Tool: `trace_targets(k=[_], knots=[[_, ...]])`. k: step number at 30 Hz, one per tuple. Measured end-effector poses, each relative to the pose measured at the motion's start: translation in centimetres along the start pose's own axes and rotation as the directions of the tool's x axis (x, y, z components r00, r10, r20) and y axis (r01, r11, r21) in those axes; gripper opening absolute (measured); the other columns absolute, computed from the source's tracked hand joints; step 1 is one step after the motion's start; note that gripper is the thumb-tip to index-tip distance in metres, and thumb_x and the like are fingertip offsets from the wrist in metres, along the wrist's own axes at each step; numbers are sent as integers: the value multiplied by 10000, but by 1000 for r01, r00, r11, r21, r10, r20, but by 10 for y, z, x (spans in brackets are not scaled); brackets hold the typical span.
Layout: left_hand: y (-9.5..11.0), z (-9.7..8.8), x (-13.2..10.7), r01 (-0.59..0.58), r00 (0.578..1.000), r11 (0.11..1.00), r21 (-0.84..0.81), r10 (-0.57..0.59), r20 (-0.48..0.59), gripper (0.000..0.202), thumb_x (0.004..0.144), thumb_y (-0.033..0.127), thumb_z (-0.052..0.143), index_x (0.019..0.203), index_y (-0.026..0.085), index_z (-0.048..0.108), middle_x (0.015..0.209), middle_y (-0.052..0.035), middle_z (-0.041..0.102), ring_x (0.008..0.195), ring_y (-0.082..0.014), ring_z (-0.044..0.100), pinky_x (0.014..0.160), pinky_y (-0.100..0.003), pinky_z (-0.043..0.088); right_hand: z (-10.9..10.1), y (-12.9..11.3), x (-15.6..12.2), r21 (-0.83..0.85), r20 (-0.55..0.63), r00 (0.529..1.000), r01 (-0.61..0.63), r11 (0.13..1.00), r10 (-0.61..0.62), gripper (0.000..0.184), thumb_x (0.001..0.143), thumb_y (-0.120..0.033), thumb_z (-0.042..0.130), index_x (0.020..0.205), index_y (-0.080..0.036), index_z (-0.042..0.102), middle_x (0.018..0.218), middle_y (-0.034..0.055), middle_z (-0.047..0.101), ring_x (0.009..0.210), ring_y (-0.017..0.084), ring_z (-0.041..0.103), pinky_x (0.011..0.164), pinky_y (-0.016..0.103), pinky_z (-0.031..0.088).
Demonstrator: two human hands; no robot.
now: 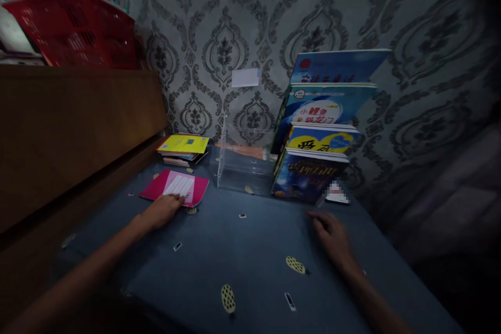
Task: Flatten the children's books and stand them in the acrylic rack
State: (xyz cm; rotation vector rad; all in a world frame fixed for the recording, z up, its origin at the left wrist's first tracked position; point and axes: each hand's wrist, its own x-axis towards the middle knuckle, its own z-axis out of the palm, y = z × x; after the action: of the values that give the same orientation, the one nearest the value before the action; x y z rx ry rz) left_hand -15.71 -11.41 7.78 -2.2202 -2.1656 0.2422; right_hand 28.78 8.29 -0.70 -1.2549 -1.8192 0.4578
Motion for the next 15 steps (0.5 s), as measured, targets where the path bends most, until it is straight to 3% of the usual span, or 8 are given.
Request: trace_targets(k=[9,15], knots=[[79,-2,-32,-220,975,972,84,218,36,452,880,16,392,1296,105,543,1103,-183,673,968,-271,672,782,-363,547,3,-6,-7,-20,52,998,38,999,-37,342,763,-327,455,874,-179,743,885,93,707,818,241,647,784,395,525],[149,-9,-38,-441,896,891,106,443,7,460,885,54,436,1336,107,512,1127,-192,661,970,-285,666,754,-380,566,7,-16,-13,-31,102,990,98,995,-94,300,800,-248,467,913,-190,740,926,80,709,859,231,647,836,389,515]])
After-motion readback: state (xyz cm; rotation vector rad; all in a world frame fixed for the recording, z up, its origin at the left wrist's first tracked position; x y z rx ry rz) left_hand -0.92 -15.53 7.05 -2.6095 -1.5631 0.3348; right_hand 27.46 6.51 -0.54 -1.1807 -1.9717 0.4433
